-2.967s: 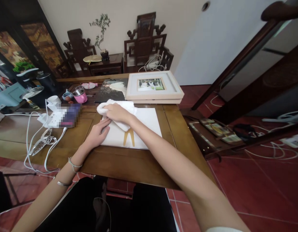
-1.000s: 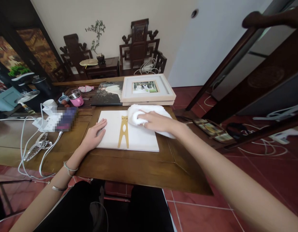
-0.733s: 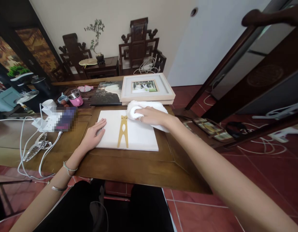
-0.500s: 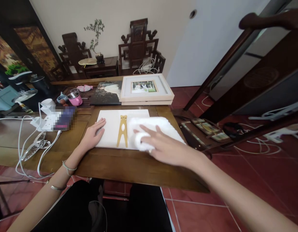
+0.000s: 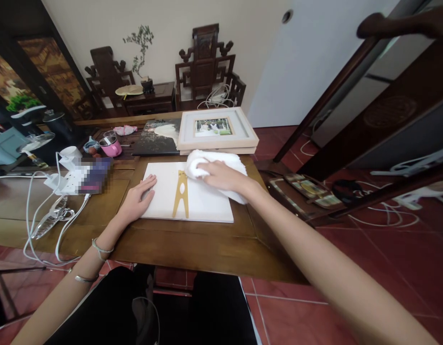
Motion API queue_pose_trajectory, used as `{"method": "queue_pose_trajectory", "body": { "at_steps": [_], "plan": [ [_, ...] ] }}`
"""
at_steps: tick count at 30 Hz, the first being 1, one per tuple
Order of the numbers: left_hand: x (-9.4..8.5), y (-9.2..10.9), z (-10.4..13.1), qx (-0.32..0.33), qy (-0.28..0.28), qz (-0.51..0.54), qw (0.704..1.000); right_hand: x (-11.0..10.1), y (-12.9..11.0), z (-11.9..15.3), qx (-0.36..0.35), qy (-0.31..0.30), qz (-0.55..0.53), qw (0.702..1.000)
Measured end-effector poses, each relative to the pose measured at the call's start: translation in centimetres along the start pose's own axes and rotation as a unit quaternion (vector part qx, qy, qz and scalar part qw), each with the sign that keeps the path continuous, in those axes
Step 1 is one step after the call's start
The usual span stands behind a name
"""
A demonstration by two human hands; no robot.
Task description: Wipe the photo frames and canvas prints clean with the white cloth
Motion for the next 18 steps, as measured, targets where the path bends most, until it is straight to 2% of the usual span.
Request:
{"method": "queue_pose_trajectory", "body": {
  "at_steps": [2, 4, 6, 9, 13, 16, 18],
  "plan": [
    [0.0, 0.0, 0.0, 0.002, 0.000, 0.002, 1.000, 0.2, 0.2, -1.6, 0.009, 0.018, 0.008, 1.000],
    [0.0, 0.0, 0.0, 0.002, 0.000, 0.002, 1.000, 0.9, -0.3, -1.5, 0.009, 0.024, 0.016, 1.000],
    [0.1, 0.0, 0.0, 0.001, 0.000, 0.001, 1.000, 1.8, -1.4, 0.2, -0.008, 0.024, 0.027, 0.999],
    [0.1, 0.1, 0.0, 0.000, 0.001, 0.001, 1.000, 2.8, -3.8, 4.8, -0.057, 0.018, 0.034, 0.998],
    [0.2, 0.1, 0.0, 0.000, 0.000, 0.000, 1.000, 2.6, -6.8, 10.8, -0.099, -0.014, 0.005, 0.995],
    [0.1, 0.1, -0.1, 0.001, -0.001, -0.003, 1.000, 2.1, -7.5, 12.5, -0.115, -0.037, -0.006, 0.993],
    [0.1, 0.1, 0.0, 0.001, -0.003, -0.003, 1.000, 1.9, -7.1, 11.7, -0.115, -0.038, -0.006, 0.993]
  ]
}}
Point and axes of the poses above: each hand's wrist, its own z-axis away from the middle knuckle, its own x-axis out of the palm, y = z × x, the point moved 4 cm from there along -z, towards the middle knuckle, and after that the axes turned 9 degrees about z, right-handed, at the moved point
